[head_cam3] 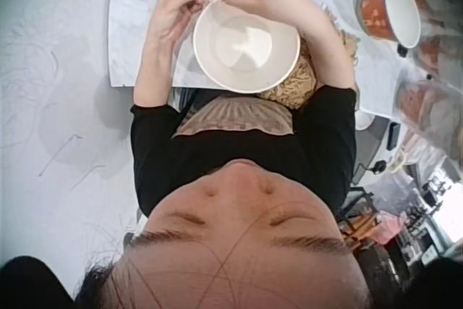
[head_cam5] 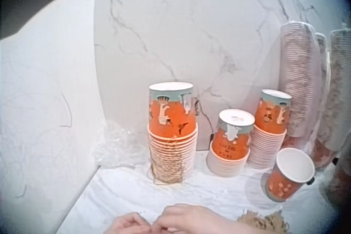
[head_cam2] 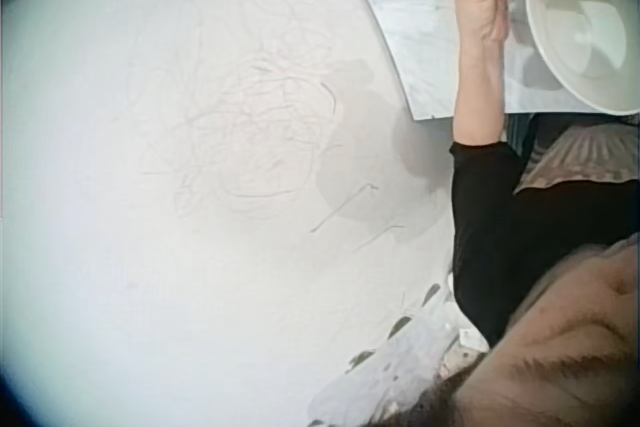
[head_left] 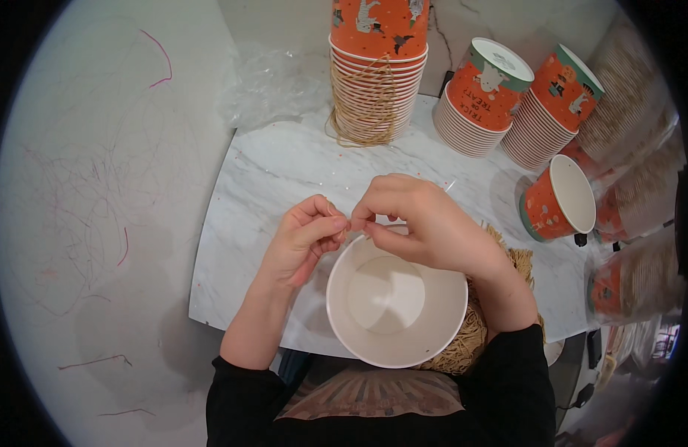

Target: Attaching string handles to decorative paper buckets.

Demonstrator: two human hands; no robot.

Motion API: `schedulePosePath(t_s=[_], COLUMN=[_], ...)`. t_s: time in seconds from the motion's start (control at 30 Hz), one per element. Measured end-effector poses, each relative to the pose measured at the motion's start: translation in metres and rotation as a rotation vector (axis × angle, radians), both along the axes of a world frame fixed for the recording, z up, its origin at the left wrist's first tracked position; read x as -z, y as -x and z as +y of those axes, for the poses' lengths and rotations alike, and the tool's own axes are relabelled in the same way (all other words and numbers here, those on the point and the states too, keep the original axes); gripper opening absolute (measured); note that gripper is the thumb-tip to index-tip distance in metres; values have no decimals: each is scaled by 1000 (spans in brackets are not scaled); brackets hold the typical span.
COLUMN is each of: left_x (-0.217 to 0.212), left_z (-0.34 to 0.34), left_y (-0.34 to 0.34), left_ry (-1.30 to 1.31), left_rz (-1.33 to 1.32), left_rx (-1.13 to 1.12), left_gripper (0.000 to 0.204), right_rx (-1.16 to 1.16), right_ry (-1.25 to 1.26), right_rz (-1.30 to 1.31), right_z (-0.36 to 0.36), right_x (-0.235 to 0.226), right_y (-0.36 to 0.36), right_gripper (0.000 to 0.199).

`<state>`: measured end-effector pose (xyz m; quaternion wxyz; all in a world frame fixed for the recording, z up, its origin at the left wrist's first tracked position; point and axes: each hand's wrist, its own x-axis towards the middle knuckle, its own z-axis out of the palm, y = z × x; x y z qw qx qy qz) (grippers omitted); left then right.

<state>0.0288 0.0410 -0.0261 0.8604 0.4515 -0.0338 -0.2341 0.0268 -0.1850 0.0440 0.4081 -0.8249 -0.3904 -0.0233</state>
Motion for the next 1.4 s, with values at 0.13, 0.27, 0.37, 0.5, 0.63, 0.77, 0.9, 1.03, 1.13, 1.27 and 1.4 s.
schedulePosePath(t_s=[0.13,0.27,0.37,0.5,0.63,0.77,0.9,1.03,1.13,1.27,1.4], left_x=[1,-1,-2,-8,-7,3,-8,-7,-6,-12,-7], left_z=[3,3,-4,-18,-19,-11,-18,-20,-21,1,-3], left_y=[0,1,8,22,21,16,15,13,14,9,9], left_ry=[-26,10,6,15,-8,-65,-46,-40,-183,-252,-251], left_rz=[23,31,40,32,57,51,131,126,8,-402,-409], left_rx=[12,13,-51,-160,-165,-131,-75,-129,-521,-178,-49], left_gripper=[13,16,16,14,13,9,18,30,32,30,26], right_rx=[79,151,202,239,272,263,244,246,247,198,170], right_ry=[57,133,209,288,299,268,236,210,205,185,170], right_rz=[-79,-256,-360,-408,-464,-495,-462,-424,-371,-329,-320], right_z=[5,12,18,23,24,23,20,18,15,14,15], right_x=[-7,-9,-6,-4,-1,2,-3,-9,-12,-14,-13], right_y=[9,16,21,25,24,22,20,18,17,17,17], right_gripper=[15,26,35,33,24,18,18,17,15,12,12])
